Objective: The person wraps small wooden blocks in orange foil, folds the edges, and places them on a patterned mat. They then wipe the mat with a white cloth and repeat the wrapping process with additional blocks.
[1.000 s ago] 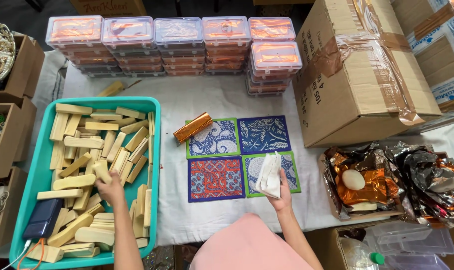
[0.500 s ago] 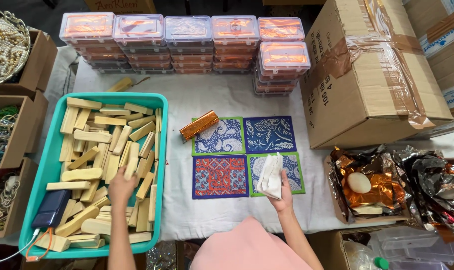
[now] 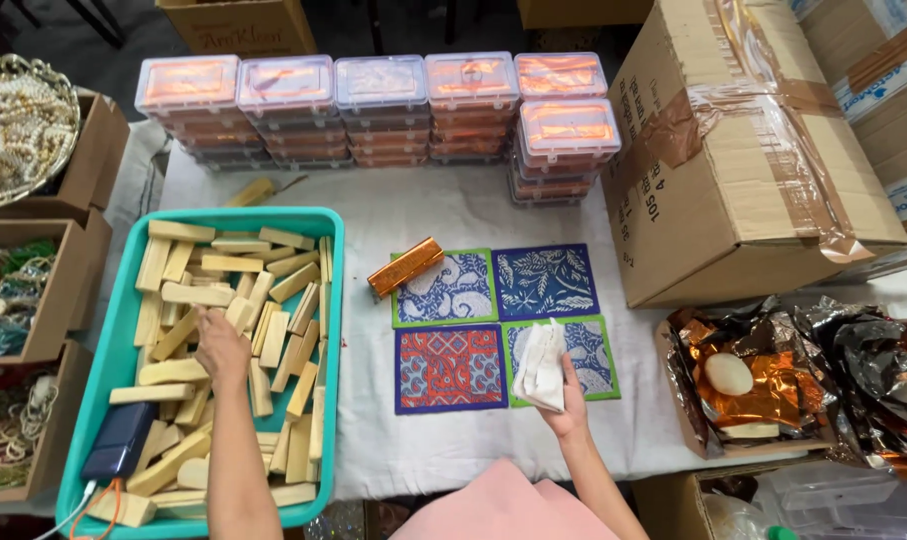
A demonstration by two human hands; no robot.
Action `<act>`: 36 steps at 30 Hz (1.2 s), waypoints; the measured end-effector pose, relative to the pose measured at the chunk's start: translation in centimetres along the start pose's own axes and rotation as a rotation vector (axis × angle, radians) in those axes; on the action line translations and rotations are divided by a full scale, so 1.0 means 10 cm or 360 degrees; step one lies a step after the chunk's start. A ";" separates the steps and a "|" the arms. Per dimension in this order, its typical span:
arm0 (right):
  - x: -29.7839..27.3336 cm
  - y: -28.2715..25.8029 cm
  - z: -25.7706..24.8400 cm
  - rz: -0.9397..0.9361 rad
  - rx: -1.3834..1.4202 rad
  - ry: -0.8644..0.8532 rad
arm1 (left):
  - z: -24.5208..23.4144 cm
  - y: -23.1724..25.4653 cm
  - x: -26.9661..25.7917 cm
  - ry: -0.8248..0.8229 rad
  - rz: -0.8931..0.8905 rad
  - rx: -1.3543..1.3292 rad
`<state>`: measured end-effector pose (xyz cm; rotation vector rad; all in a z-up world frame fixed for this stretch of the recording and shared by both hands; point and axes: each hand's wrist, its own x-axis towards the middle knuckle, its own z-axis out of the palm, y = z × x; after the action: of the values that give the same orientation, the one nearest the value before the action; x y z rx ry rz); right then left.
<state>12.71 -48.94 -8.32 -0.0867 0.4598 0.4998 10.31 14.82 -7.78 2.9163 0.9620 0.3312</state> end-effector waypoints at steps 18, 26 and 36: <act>0.08 0.16 -0.10 -0.0149 0.0040 0.0186 | -0.01 -0.15 0.86 -0.0267 -0.0268 -0.0058; 0.12 0.37 -0.17 -0.0162 0.0016 0.0218 | 0.02 -0.49 1.05 -0.0372 0.0044 -0.0061; 0.17 0.50 -0.19 -0.0087 0.0101 0.0089 | -0.73 0.41 0.84 -0.0576 -0.0294 -0.0595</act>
<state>10.87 -44.12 -10.59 -0.0521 0.5266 0.4298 17.65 16.41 1.42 2.4153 0.9759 -0.0287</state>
